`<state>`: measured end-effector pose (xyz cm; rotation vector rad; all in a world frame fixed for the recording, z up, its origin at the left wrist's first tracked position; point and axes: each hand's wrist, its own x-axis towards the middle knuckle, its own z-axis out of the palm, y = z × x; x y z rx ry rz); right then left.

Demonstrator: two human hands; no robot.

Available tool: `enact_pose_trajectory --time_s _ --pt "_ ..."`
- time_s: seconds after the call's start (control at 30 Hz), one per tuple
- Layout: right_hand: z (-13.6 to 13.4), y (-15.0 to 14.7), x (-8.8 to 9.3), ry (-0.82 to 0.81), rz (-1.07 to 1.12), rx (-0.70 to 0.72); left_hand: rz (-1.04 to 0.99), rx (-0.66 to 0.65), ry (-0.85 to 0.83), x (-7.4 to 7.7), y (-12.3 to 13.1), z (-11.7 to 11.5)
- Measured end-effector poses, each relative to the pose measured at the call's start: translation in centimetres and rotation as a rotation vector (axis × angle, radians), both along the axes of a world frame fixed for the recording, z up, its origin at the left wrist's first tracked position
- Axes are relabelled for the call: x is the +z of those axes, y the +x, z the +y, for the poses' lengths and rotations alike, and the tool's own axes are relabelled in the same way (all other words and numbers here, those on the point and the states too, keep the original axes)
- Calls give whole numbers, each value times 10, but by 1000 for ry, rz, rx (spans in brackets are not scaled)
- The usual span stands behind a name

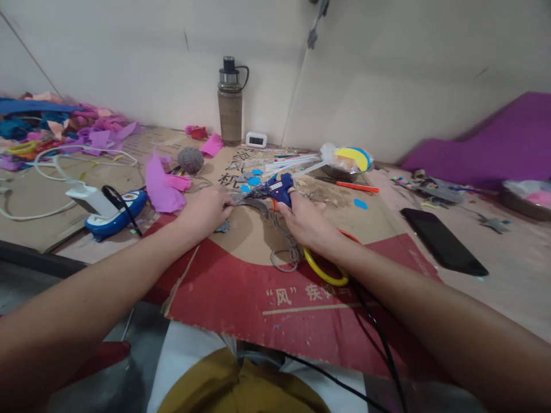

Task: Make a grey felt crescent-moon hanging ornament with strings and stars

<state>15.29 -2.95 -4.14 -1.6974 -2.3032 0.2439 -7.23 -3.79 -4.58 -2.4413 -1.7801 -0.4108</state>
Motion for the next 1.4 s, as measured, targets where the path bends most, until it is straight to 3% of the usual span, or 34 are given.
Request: enact_pose_trajectory --time_s 0.3,0.53,0.7,0.9,1.13,1.4 --pt "-5 -5 2 -24 54 63 12 -8 5 0 0 1" --pt "-5 -3 3 13 40 28 -5 8 -10 0 0 0" --pt "-5 -6 0 37 71 93 15 8 4 -1 -1 1" --pt "-2 -4 2 4 34 26 -13 -6 12 -2 -1 1" --pt "-4 -3 1 -21 60 86 -12 -9 8 -2 -2 2" --pt "-1 0 4 -8 54 30 5 -7 -6 -1 -2 3"
